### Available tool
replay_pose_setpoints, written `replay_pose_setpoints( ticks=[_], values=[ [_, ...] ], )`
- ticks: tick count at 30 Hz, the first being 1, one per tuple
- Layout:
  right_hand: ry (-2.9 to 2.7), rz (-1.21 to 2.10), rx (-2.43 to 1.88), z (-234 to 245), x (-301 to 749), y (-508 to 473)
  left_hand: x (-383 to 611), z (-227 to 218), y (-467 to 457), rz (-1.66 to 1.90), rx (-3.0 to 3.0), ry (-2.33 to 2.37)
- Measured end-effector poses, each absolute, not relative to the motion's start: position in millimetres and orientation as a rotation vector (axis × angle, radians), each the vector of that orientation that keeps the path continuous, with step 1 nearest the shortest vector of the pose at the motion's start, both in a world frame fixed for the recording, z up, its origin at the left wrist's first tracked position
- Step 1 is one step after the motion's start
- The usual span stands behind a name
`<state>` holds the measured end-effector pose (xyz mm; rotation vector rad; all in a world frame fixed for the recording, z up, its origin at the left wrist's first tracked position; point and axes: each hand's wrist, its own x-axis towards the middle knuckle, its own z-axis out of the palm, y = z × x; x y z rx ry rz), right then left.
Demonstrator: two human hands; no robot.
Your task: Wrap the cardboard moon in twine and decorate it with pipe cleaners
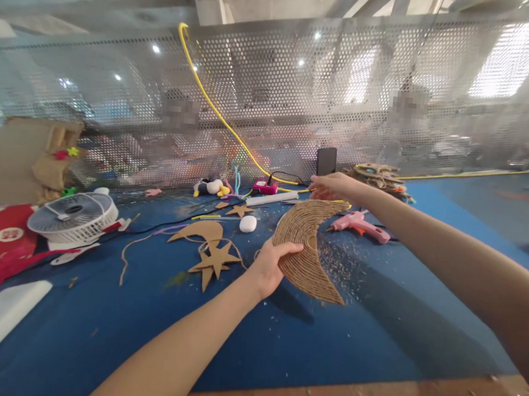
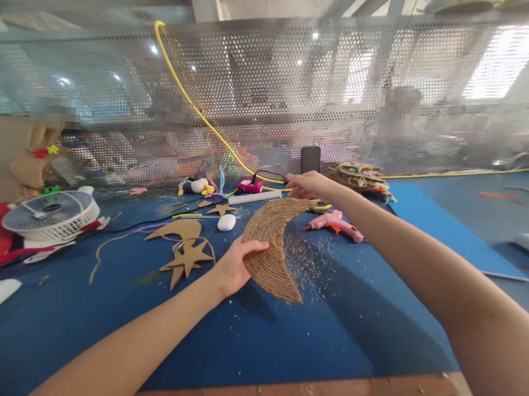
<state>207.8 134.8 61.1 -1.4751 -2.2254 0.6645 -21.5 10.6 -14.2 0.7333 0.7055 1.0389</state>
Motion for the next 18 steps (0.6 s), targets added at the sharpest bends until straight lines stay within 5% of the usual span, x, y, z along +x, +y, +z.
replay_pose_setpoints(
  ticks=[4, 14, 18],
  values=[
    [-2.054, 1.322, -1.314, 75.4, 204.6, 81.0, -20.4, -11.2, 8.6, 1.035, 0.815, 0.676],
    [-1.480, 1.413, -1.464, 32.5, 267.1, -22.7, -27.6, -19.5, 22.0, 1.288, 1.204, 1.095],
    [-1.247, 1.401, -1.565, 8.9, 296.1, -44.1, -29.7, -26.7, 18.8, 1.211, 1.846, 1.174]
  ],
)
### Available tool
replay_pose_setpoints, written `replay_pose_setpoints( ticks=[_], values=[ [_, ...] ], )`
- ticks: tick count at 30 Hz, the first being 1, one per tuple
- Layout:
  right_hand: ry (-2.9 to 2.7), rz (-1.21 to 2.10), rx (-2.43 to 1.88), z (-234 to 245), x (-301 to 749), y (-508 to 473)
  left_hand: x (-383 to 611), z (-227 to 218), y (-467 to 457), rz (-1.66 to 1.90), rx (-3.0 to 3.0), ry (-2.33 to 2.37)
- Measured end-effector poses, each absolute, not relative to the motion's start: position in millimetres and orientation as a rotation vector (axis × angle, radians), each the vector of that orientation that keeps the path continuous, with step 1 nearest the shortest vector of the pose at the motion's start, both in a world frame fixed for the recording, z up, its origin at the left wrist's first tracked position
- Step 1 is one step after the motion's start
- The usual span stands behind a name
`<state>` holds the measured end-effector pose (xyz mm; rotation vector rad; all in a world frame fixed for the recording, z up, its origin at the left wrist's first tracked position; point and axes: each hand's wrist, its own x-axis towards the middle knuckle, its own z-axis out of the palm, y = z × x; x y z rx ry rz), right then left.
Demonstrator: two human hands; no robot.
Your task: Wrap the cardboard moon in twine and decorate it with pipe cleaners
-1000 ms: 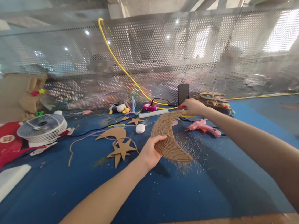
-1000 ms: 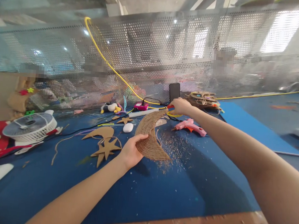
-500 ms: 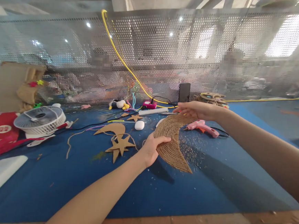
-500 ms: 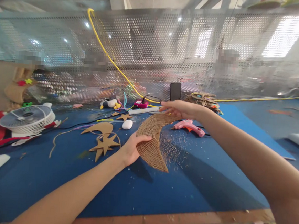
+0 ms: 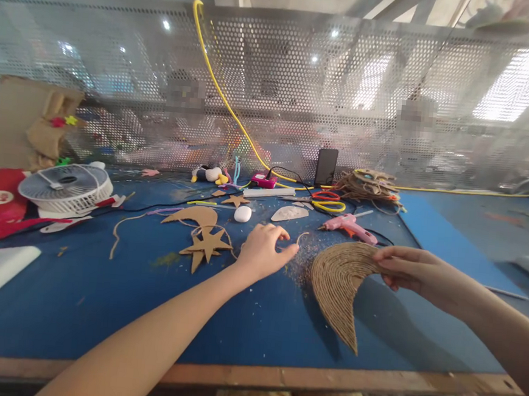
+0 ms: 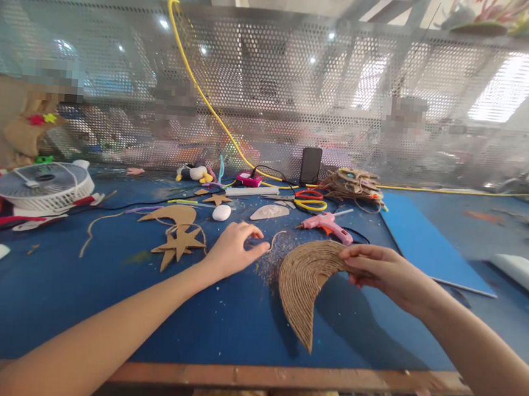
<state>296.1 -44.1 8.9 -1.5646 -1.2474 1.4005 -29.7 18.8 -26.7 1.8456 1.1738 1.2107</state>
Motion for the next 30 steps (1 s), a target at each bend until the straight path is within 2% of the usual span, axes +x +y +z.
replay_pose_setpoints(
  ticks=[3, 6, 11, 12, 16, 18, 22, 25, 27, 30],
  values=[
    [-1.201, 1.393, -1.594, 1.0, 304.6, -56.4, -29.2, -30.8, 15.8, 0.978, 2.360, 1.241],
    [-1.209, 1.386, -1.583, -1.5, 293.1, -63.3, -31.8, -29.3, 19.8, 0.860, 2.490, 1.295],
    [-1.540, 1.219, -1.504, -7.8, 246.6, -57.3, -40.7, -17.9, 33.5, 1.107, 2.179, 1.328],
    [-1.722, 1.072, -1.513, -8.8, 238.0, -53.7, -41.6, -15.8, 34.8, 1.140, 2.093, 1.308],
    [-2.143, 0.070, -1.423, -5.8, 209.0, -34.4, -39.6, -9.8, 30.5, 1.136, 1.923, 1.202],
    [-2.203, -0.102, -1.330, -0.5, 194.9, -22.5, -36.4, -7.6, 24.9, 1.124, 1.841, 1.117],
    [-2.317, 0.080, -1.126, 11.4, 172.3, 0.0, -32.7, -3.2, 17.6, 1.108, 1.633, 0.948],
    [-2.335, 0.338, -1.159, 16.3, 172.2, 8.6, -36.1, 0.1, 19.7, 1.159, 1.592, 0.989],
    [-2.281, 0.433, -1.232, 15.9, 179.3, 9.5, -40.0, 1.7, 22.5, 1.181, 1.722, 1.120],
    [-2.227, 0.367, -1.209, 9.0, 189.6, 6.8, -41.3, 0.4, 22.1, 1.157, 2.175, 1.329]
  ],
)
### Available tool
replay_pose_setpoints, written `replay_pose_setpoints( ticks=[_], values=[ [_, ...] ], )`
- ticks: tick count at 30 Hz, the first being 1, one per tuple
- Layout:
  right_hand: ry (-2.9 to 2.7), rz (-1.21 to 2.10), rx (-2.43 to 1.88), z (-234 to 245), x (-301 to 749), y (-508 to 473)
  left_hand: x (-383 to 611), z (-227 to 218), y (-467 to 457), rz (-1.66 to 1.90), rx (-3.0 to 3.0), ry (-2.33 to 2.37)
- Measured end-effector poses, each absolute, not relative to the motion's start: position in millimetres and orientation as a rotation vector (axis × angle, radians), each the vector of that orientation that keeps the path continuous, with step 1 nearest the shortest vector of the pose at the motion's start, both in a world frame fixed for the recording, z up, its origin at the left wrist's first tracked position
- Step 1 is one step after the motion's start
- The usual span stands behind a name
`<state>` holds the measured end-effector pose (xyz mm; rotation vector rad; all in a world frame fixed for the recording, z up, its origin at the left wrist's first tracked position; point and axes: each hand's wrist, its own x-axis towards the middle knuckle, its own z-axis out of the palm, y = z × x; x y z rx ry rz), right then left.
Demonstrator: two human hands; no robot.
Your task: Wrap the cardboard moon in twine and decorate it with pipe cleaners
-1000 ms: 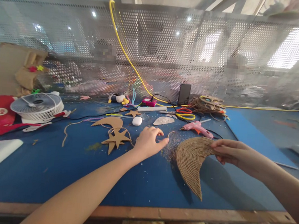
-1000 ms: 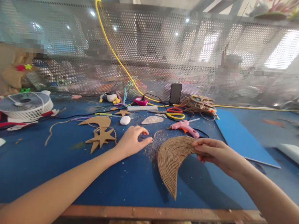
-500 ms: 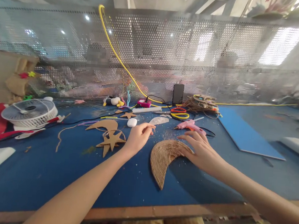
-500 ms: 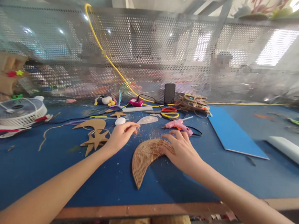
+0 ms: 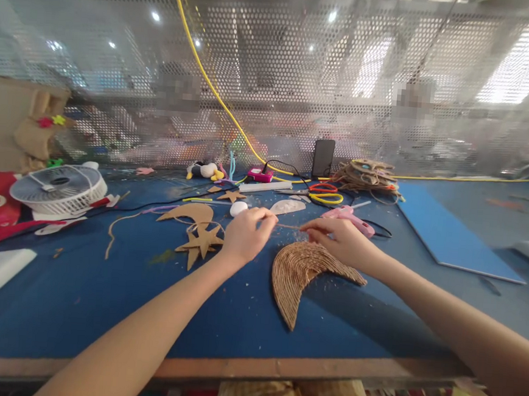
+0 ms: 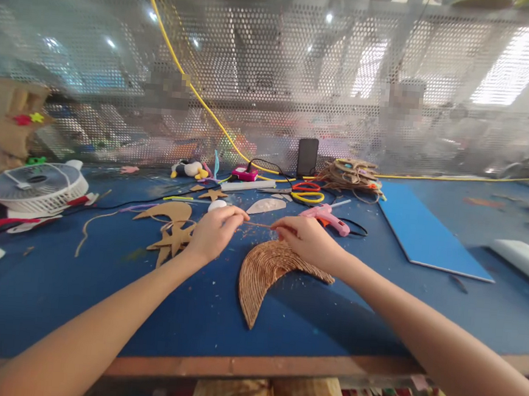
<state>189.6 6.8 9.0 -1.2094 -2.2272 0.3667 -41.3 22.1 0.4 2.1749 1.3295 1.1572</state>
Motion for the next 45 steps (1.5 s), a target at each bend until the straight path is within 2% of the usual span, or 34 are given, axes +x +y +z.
replay_pose_setpoints(
  ticks=[3, 7, 10, 15, 20, 27, 31, 37, 42, 45],
  values=[
    [-2.177, 0.284, -1.107, -3.4, 191.0, 2.4, -32.6, -7.2, 14.2, 1.096, 2.554, 1.198],
    [-2.128, 0.239, -0.982, -16.3, 185.9, -3.9, -19.0, -18.5, 4.0, 0.997, 2.435, 0.986],
    [-2.112, 0.235, -0.968, -12.0, 189.1, -7.8, -17.9, -21.6, 5.2, 1.032, 2.330, 1.020],
    [-2.489, 0.106, -1.186, 9.3, 217.8, -8.4, -23.3, -23.8, 14.7, 1.099, 2.315, 1.107],
    [-2.692, 0.224, -1.381, 7.4, 237.5, -2.2, -27.5, -25.2, 18.7, 1.047, 2.387, 1.367],
    [-2.586, 0.171, -1.214, -13.8, 222.7, -1.1, -30.6, -23.7, 19.7, 1.042, 2.425, 1.545],
    [-2.459, 0.141, -1.299, -24.0, 213.0, -2.7, -30.4, -23.8, 21.1, 1.038, 2.384, 1.607],
    [-2.263, 0.152, -1.298, -13.6, 225.0, 13.1, -30.5, -23.6, 23.2, 0.952, 2.249, 1.586],
    [-1.924, -0.284, -1.729, -12.6, 259.9, 37.2, -31.8, -25.4, 25.8, 0.969, 2.136, 1.554],
    [-1.961, -0.289, -1.960, -23.1, 273.5, 47.5, -31.6, -26.9, 27.9, 0.962, 2.088, 1.506]
  ],
)
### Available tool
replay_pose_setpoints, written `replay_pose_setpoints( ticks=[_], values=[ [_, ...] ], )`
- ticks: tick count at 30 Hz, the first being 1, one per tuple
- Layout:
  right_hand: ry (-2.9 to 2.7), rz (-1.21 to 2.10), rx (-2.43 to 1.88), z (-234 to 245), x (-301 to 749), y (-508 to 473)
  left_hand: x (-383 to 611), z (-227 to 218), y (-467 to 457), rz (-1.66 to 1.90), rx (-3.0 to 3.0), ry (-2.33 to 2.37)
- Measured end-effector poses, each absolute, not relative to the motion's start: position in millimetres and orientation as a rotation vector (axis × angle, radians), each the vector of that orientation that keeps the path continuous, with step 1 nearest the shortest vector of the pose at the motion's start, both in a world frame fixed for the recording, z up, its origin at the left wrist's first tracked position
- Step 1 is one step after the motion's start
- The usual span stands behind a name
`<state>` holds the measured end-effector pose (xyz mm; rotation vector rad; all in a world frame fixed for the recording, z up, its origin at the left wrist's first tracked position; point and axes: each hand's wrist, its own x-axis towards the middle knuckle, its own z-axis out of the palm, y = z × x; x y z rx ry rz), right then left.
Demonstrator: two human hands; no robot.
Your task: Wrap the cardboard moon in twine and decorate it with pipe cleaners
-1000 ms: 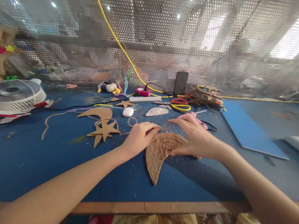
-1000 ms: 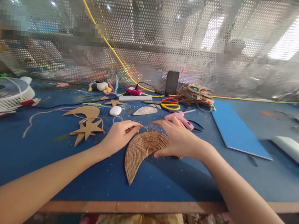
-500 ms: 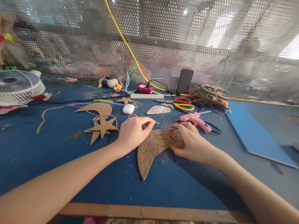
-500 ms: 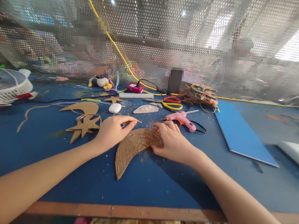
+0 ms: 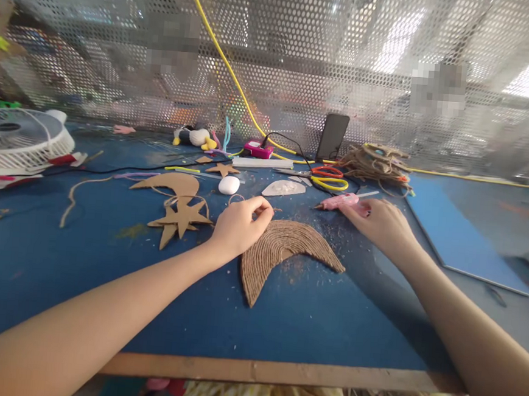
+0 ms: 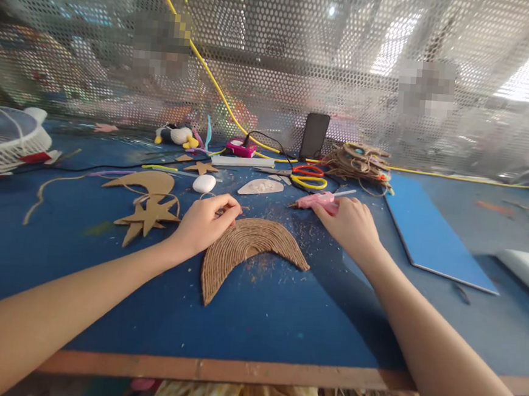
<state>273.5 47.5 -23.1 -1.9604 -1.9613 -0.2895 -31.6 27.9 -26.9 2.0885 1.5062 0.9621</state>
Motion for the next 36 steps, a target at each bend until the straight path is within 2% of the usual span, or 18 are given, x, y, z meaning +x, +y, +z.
replay_pose_setpoints(
  ticks=[6, 21, 36],
  values=[
    [-2.031, -0.131, -2.024, -35.6, 283.1, 62.9, -31.6, -29.2, 29.9, 0.957, 2.154, 1.524],
    [-1.868, -0.027, -1.987, -23.7, 282.9, 61.0, -33.1, -32.3, 30.9, 0.906, 2.182, 1.525],
    [-2.360, -0.110, -1.310, -18.0, 230.4, 18.1, -32.4, -33.8, 30.7, 0.954, 2.135, 1.486]
  ],
)
